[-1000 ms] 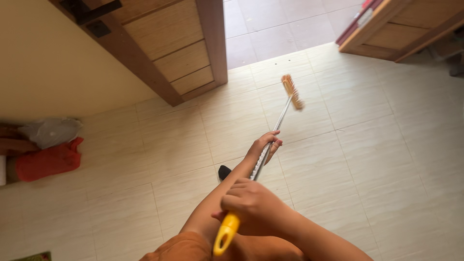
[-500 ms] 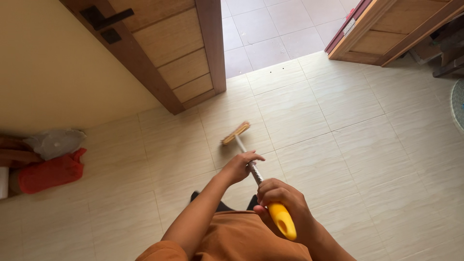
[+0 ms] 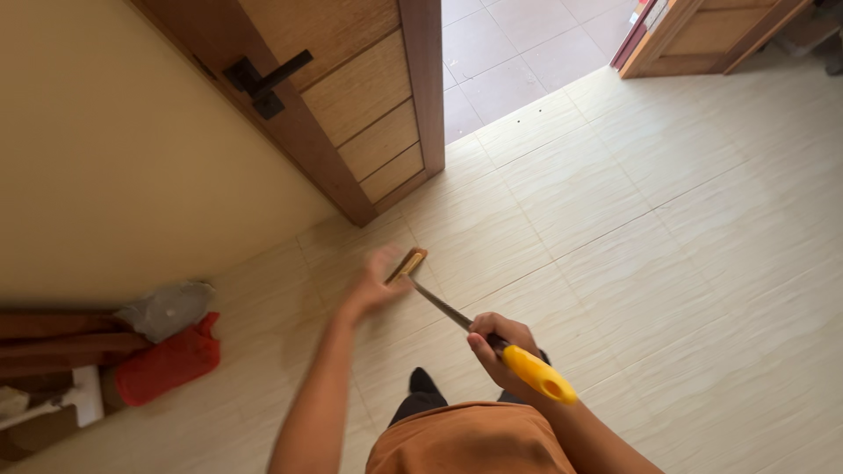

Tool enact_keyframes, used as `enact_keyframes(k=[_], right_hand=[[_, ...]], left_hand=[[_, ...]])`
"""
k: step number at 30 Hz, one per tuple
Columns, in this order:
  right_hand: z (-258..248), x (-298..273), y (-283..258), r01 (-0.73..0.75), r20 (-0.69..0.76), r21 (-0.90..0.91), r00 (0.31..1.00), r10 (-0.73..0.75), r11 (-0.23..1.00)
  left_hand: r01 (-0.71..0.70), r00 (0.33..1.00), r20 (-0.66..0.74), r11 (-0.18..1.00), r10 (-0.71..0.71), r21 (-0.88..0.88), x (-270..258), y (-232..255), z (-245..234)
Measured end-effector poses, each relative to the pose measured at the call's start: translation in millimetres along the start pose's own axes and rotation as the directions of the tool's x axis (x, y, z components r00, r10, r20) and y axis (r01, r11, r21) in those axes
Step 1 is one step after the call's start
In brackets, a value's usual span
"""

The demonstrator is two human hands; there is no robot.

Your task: The person sweeps the floor using a brush, moving debris across the tiled surface and through a doorway.

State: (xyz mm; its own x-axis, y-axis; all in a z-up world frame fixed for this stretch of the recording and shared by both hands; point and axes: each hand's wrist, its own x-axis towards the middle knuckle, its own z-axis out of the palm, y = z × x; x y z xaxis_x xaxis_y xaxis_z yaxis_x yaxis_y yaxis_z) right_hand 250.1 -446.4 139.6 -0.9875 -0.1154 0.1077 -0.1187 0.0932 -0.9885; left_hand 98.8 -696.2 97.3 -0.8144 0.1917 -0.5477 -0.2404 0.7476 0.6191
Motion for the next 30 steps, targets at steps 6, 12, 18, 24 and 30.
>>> enact_keyframes(k=[6, 12, 18, 24, 30], right_hand=[[44.9, -0.7, 22.3, 0.055, -0.027, 0.056, 0.998, -0.054, 0.997], [73.7, -14.6, 36.7, -0.187, -0.066, 0.043, 0.98, 0.19, 0.981], [78.1, -24.3, 24.0, -0.207, -0.104, -0.015, 0.973, 0.204, 0.978], [87.4, -30.4, 21.8, -0.136, -0.12, 0.016, 0.983, 0.137, 0.991], [108.1, -33.2, 17.4, -0.147, -0.069, -0.034, 0.987, 0.145, 0.989]], left_hand=[[-0.298, 0.746, -0.666, 0.898, 0.007, -0.324, 25.9, -33.5, -165.7], [-0.468, 0.64, -0.757, 0.847, 0.128, -0.253, 67.9, -20.2, -257.9], [-0.532, 0.743, -0.636, 0.761, 0.209, -0.371, 108.7, -2.9, -281.0], [-0.326, 0.902, -0.389, 0.887, 0.188, -0.326, 116.2, 22.3, -255.6], [-0.42, 0.711, -0.692, 0.864, 0.124, -0.276, 137.5, -13.2, -249.6]])
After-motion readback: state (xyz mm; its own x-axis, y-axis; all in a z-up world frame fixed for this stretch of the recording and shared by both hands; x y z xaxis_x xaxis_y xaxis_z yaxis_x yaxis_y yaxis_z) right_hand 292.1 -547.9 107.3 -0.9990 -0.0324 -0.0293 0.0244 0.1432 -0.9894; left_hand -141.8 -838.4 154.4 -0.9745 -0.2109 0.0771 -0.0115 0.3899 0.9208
